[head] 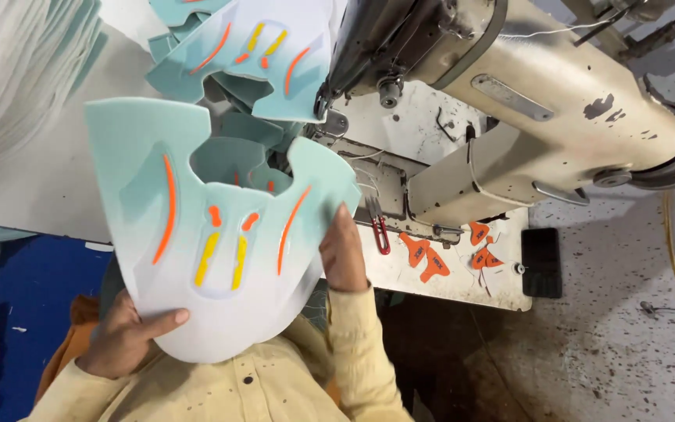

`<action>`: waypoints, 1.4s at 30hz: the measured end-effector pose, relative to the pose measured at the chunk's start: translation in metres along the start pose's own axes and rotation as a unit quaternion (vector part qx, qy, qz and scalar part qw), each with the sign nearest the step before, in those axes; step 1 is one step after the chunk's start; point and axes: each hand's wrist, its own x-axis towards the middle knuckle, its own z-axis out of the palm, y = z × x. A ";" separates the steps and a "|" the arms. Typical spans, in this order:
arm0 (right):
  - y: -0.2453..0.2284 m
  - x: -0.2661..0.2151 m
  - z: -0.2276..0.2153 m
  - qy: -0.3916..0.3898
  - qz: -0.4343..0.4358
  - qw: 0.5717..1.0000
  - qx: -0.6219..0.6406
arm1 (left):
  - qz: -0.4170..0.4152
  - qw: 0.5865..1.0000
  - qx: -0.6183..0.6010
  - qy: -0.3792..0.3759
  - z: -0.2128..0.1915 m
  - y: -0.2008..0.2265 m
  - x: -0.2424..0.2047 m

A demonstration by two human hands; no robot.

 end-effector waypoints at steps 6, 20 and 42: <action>-0.007 0.060 0.034 0.013 0.091 0.996 -0.022 | -0.111 0.973 -0.202 0.009 0.008 0.006 0.013; 0.002 0.124 0.026 -0.011 0.113 0.992 -0.056 | 0.198 0.974 0.094 0.061 0.025 0.009 0.038; -0.097 0.110 -0.070 0.206 -0.478 0.673 -0.525 | 0.140 0.983 0.032 0.110 0.036 0.003 0.072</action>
